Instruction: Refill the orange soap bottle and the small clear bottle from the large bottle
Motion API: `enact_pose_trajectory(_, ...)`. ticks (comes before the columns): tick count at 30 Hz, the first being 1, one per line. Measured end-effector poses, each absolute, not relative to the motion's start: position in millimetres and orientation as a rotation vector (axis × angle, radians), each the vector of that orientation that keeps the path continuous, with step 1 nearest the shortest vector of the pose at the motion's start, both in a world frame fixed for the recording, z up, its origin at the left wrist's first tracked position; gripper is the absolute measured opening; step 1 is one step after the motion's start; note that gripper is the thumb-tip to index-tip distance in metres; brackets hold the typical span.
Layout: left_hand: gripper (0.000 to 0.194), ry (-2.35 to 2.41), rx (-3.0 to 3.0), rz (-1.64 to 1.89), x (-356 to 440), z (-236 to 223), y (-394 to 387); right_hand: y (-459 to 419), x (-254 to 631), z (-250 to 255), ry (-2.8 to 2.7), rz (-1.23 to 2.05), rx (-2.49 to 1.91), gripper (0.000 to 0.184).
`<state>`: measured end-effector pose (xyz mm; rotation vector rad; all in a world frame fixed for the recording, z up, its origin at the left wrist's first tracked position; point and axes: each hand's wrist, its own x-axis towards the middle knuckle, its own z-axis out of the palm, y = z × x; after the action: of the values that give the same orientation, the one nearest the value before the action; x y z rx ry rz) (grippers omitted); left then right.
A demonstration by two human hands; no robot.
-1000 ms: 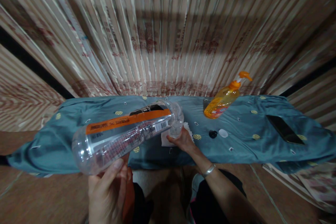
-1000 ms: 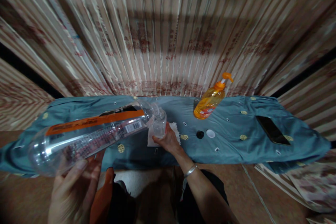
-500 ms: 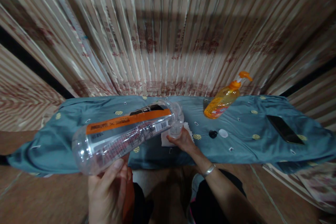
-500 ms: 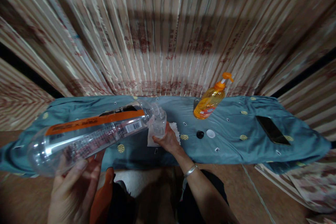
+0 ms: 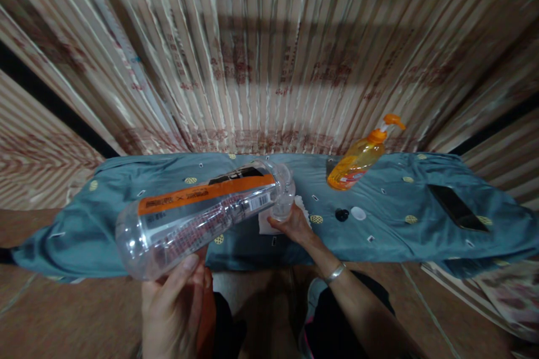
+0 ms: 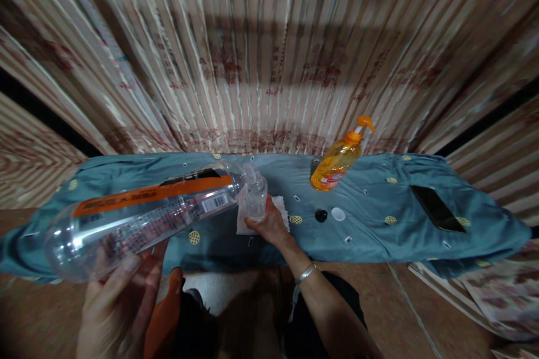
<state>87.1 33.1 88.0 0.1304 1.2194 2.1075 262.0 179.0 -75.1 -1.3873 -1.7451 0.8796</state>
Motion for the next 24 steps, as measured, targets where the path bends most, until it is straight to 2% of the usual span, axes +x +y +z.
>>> enact_pose_trajectory(12, 0.069, 1.216, 0.103, 2.113, 85.6, 86.8, 34.5, 179.4, 262.3, -74.3, -1.754, 0.881, -1.42, 0.063)
enact_pose_trajectory(24, 0.061, 1.221, 0.163, 2.086, 86.4, 86.8, 32.4, 178.8, 262.0, -75.2, -1.759, 0.862, -1.403, 0.06)
